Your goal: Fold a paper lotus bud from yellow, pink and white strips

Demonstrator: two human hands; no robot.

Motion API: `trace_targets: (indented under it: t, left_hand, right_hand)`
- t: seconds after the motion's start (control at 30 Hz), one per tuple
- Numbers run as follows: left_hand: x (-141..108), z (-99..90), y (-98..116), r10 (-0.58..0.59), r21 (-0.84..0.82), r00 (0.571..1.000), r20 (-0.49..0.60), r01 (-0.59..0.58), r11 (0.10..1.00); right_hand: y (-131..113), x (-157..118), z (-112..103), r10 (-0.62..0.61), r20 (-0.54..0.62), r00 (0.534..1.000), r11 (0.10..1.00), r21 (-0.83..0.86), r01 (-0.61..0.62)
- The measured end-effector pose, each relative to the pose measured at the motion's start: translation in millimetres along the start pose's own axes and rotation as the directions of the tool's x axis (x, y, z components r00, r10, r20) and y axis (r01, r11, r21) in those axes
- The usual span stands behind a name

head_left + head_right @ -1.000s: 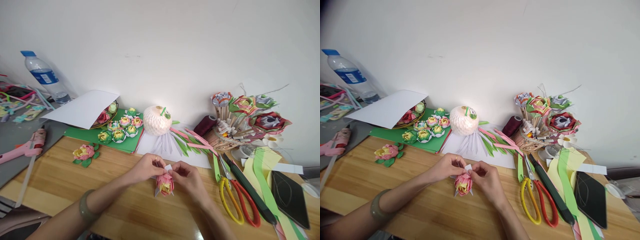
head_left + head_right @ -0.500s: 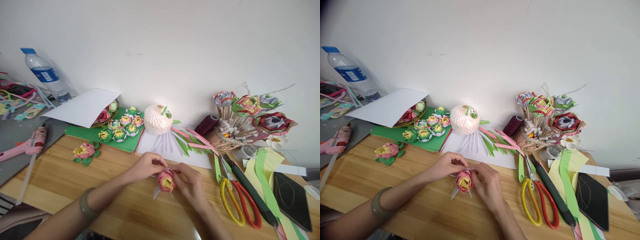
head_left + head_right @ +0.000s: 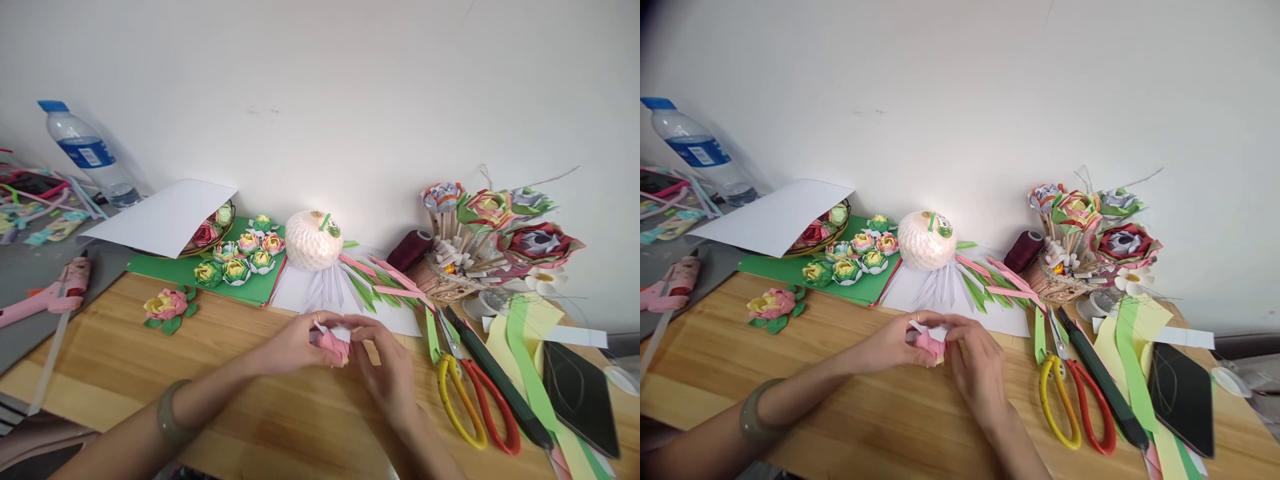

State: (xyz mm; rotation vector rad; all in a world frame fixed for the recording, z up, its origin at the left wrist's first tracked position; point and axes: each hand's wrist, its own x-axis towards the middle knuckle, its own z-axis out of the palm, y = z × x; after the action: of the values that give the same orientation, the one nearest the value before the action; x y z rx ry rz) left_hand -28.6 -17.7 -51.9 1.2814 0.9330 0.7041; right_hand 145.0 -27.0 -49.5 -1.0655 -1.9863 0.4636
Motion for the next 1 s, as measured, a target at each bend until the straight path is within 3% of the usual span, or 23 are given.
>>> trace_targets:
  t: [0.1, 0.17, 0.27, 0.43, 0.83, 1.0]
  left_hand:
    - [0, 0.8, 1, 0.180, 0.328, 0.957, -0.229, -0.098, 0.940]
    - [-1, 0.3, 1, 0.276, 0.487, 0.929, -0.247, -0.127, 0.864]
    - [-1, 0.0, -2, 0.325, 0.587, 0.921, -0.215, -0.144, 0.797]
    - [0, 3.1, -6, 0.343, 0.465, 0.923, -0.176, -0.229, 0.855]
    - [-5, 5.9, 0, 0.397, 0.302, 0.900, -0.178, -0.334, 0.893]
    - [-2, 5.9, -1, 0.349, 0.200, 0.912, -0.216, -0.308, 0.930]
  right_hand:
    - [-3, 4, 0, 0.152, -0.027, 0.988, 0.987, 0.051, -0.150]
    - [-6, 7, -1, 0.293, 0.085, 0.952, 0.942, 0.147, -0.302]
    - [-9, 10, 0, 0.414, 0.259, 0.873, 0.828, 0.292, -0.479]
    - [-9, 14, 1, 0.457, 0.365, 0.811, 0.685, 0.437, -0.583]
    - [-3, 14, 1, 0.477, 0.534, 0.698, 0.496, 0.493, -0.715]
    - [-3, 13, 3, 0.479, 0.534, 0.697, 0.502, 0.484, -0.716]
